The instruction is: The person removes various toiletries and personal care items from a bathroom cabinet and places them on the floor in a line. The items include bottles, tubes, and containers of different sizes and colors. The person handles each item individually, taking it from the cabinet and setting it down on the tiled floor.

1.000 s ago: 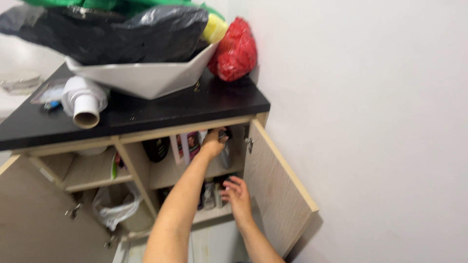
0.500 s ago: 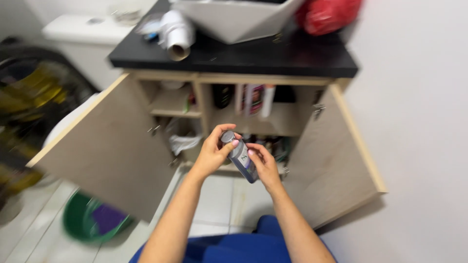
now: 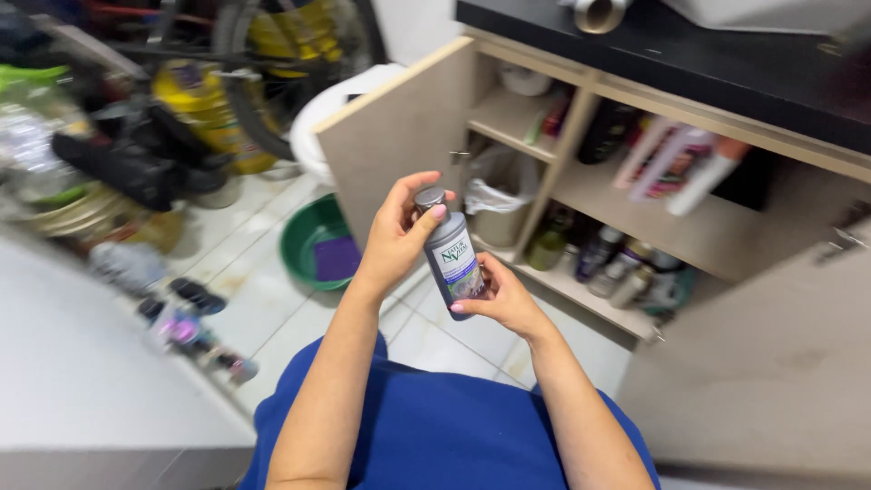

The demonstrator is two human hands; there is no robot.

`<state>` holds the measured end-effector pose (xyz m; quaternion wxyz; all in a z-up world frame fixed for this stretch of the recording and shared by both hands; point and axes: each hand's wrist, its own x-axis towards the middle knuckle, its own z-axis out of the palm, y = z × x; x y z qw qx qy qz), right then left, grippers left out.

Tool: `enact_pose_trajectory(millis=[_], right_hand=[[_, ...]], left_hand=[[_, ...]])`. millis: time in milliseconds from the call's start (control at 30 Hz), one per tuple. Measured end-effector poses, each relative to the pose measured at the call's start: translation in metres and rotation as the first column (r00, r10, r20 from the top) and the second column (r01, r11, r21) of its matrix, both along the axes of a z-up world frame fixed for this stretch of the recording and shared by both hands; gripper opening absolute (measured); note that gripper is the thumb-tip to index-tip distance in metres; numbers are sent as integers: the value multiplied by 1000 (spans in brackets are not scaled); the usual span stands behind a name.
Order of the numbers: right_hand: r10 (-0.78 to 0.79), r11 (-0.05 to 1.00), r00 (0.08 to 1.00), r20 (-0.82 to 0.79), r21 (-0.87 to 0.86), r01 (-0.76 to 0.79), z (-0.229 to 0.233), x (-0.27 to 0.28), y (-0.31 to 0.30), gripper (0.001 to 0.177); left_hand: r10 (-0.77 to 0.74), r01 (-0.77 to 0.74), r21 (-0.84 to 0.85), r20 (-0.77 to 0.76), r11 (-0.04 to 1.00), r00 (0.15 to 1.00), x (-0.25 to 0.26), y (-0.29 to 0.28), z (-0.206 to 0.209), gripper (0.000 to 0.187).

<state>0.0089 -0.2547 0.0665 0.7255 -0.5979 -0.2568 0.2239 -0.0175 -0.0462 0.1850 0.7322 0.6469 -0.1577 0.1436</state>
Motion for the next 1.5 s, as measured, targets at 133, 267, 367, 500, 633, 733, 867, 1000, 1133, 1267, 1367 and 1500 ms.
enact_pose_trajectory(millis=[133,267,367,500,633,733,867,1000,1133,1267,1367,1500], right_hand=[[-30,998,993,113,-47,36,1,-2,54,63],[30,999,998,50,-12,-30,-9,-6,106,58],[89,996,996,8,-12,-89,-24,-12,145,54],[179,984,982,51,7,-180,-40,-26,180,50],[229,964,972,54,-154,-219,-53,-40,195,54],[257,942,966,31,-231,-244,-67,-41,206,52],[273,949,961,-52,-153,-277,-96,-39,228,37],[265,942,959,-98,-184,-279,-114,-40,245,30],[236,941,967,-95,-227,-252,-114,-39,254,30],[214,937,974,-80,-267,-228,-96,-35,270,29],[223,909,975,-8,-359,-211,-74,-42,294,27],[402,841,900,170,-458,-290,-47,-71,329,23]], left_hand=[[407,-359,439,-17,824,913,-34,30,21,39],[492,-430,528,26,732,870,-59,60,27,38],[486,-435,514,39,740,873,-78,90,21,35],[514,-418,486,-78,768,854,-101,130,14,31],[563,-471,491,-49,733,825,-114,166,12,30],[623,-514,544,-22,663,782,-118,190,7,30],[699,-558,544,-75,626,712,-123,233,-9,31],[768,-639,510,-69,576,636,-124,281,-37,33],[860,-702,568,-20,429,510,-110,330,-82,34],[912,-721,625,34,299,408,-88,383,-141,34],[953,-713,644,-85,276,292,-71,420,-191,35],[987,-782,606,-139,148,80,-46,464,-268,36]])
